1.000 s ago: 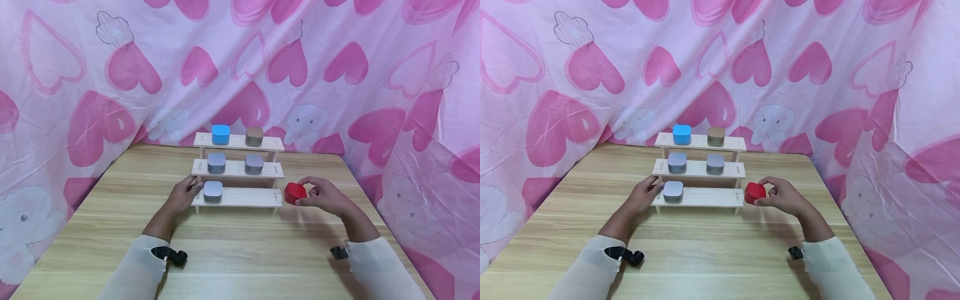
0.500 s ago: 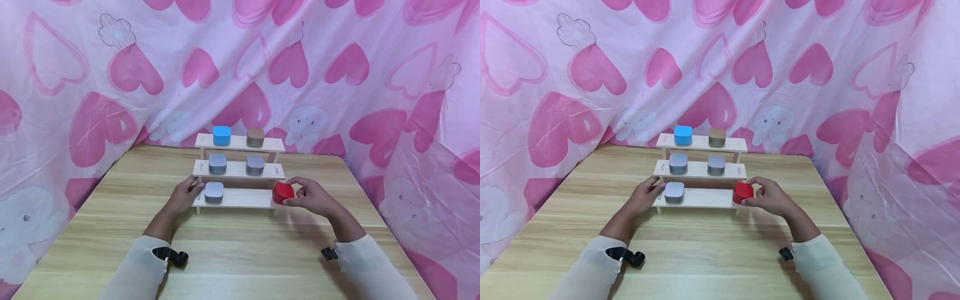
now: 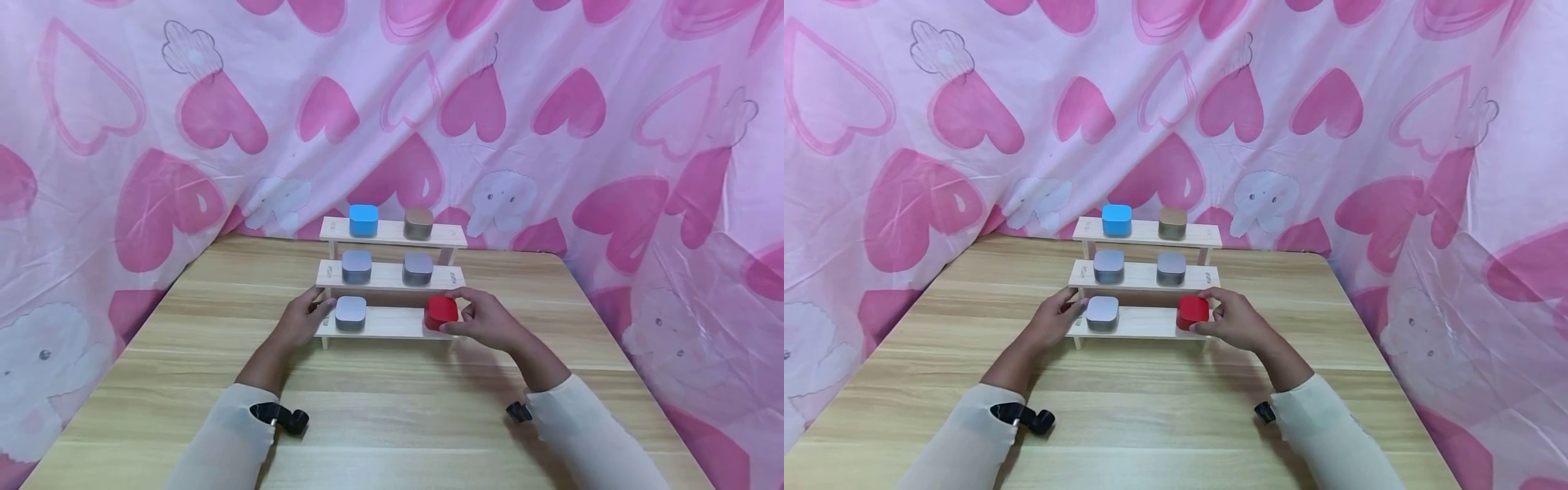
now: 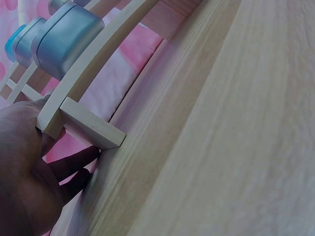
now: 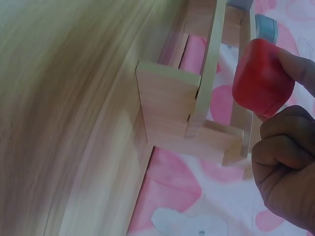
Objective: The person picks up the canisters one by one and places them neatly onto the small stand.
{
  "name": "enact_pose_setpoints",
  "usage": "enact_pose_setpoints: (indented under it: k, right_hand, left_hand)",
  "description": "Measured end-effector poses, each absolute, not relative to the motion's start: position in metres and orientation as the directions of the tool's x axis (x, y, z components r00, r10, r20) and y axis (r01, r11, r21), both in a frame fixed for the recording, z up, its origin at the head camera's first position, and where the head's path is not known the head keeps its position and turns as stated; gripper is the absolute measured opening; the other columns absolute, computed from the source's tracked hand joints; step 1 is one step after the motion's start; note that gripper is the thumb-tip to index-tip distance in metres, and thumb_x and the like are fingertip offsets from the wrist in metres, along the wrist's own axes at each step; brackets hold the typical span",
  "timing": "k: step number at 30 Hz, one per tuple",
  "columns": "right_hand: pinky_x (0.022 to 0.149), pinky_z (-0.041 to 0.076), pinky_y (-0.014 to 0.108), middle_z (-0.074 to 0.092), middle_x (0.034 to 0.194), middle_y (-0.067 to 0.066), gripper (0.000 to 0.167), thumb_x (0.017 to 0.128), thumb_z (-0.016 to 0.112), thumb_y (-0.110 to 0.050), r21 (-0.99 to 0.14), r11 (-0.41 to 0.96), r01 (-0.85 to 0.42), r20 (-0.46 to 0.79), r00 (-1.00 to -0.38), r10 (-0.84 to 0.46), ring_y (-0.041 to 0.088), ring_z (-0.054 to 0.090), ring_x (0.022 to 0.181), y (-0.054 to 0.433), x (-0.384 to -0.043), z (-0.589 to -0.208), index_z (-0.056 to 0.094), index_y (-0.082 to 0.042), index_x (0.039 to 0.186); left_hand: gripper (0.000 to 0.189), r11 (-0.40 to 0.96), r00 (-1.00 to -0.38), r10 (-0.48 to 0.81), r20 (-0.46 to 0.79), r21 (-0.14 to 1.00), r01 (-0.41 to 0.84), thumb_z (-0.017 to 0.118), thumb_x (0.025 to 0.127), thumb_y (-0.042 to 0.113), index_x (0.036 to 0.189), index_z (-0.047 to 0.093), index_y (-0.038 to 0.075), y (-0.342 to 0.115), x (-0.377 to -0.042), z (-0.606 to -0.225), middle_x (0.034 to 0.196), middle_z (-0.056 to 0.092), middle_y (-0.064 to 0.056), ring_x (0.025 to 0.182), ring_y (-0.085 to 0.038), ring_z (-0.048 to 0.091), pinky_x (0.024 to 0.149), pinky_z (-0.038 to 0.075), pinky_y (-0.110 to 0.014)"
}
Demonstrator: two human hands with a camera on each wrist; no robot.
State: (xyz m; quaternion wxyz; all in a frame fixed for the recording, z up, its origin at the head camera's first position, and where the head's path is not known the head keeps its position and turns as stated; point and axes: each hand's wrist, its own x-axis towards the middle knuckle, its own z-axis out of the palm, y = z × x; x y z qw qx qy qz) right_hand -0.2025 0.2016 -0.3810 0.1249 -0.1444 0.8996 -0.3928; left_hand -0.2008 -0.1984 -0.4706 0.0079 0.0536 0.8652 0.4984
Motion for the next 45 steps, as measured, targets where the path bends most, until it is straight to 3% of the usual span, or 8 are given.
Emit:
enact_pose_setpoints:
  k: [6, 16, 23, 33, 45]
  right_hand:
    - [0.060, 0.050, 0.027, 0.070, 0.115, 0.012, 0.067, 0.085, 0.095, -0.024, -0.738, 0.648, -0.187, -0.091, -0.924, -0.371, 0.024, 0.058, 0.080, 0.192, -0.205, -0.386, 0.066, -0.014, 0.145]
    - [0.073, 0.056, 0.031, 0.071, 0.127, 0.008, 0.063, 0.085, 0.095, -0.020, -0.730, 0.650, -0.210, -0.059, -0.929, -0.366, 0.028, 0.059, 0.099, 0.179, -0.210, -0.393, 0.068, -0.017, 0.143]
    - [0.083, 0.059, 0.034, 0.071, 0.137, 0.003, 0.070, 0.082, 0.097, -0.022, -0.746, 0.621, -0.241, -0.037, -0.916, -0.400, 0.027, 0.061, 0.116, 0.174, -0.210, -0.396, 0.068, -0.021, 0.146]
    - [0.079, 0.059, 0.032, 0.071, 0.136, 0.000, 0.070, 0.082, 0.098, -0.024, -0.739, 0.637, -0.221, -0.054, -0.922, -0.382, 0.026, 0.062, 0.108, 0.170, -0.208, -0.397, 0.068, -0.024, 0.146]
    - [0.071, 0.054, 0.029, 0.071, 0.139, 0.008, 0.069, 0.085, 0.095, -0.021, -0.736, 0.639, -0.225, -0.059, -0.918, -0.391, 0.024, 0.062, 0.092, 0.166, -0.208, -0.398, 0.067, -0.018, 0.147]
  left_hand:
    - [0.063, 0.497, -0.994, 0.102, 0.029, 0.864, 0.077, 0.051, 0.117, 0.045, 0.173, 0.033, 0.023, -0.197, -0.199, -0.469, 0.176, 0.038, -0.020, 0.161, -0.047, 0.039, 0.131, 0.034, -0.063]
    - [0.063, 0.489, -0.994, 0.105, 0.044, 0.867, 0.090, 0.052, 0.116, 0.046, 0.172, 0.035, 0.024, -0.196, -0.201, -0.470, 0.175, 0.039, -0.019, 0.160, -0.047, 0.040, 0.130, 0.035, -0.064]
    - [0.065, 0.485, -0.994, 0.106, 0.034, 0.871, 0.082, 0.052, 0.115, 0.049, 0.173, 0.033, 0.027, -0.196, -0.201, -0.470, 0.177, 0.037, -0.016, 0.162, -0.046, 0.037, 0.131, 0.034, -0.064]
    - [0.066, 0.502, -0.994, 0.098, 0.044, 0.860, 0.087, 0.052, 0.115, 0.050, 0.173, 0.034, 0.025, -0.196, -0.202, -0.470, 0.176, 0.039, -0.018, 0.162, -0.047, 0.037, 0.131, 0.033, -0.064]
    - [0.065, 0.514, -0.995, 0.092, 0.028, 0.855, 0.071, 0.050, 0.116, 0.049, 0.174, 0.031, 0.024, -0.198, -0.201, -0.470, 0.177, 0.036, -0.019, 0.163, -0.047, 0.035, 0.132, 0.031, -0.064]
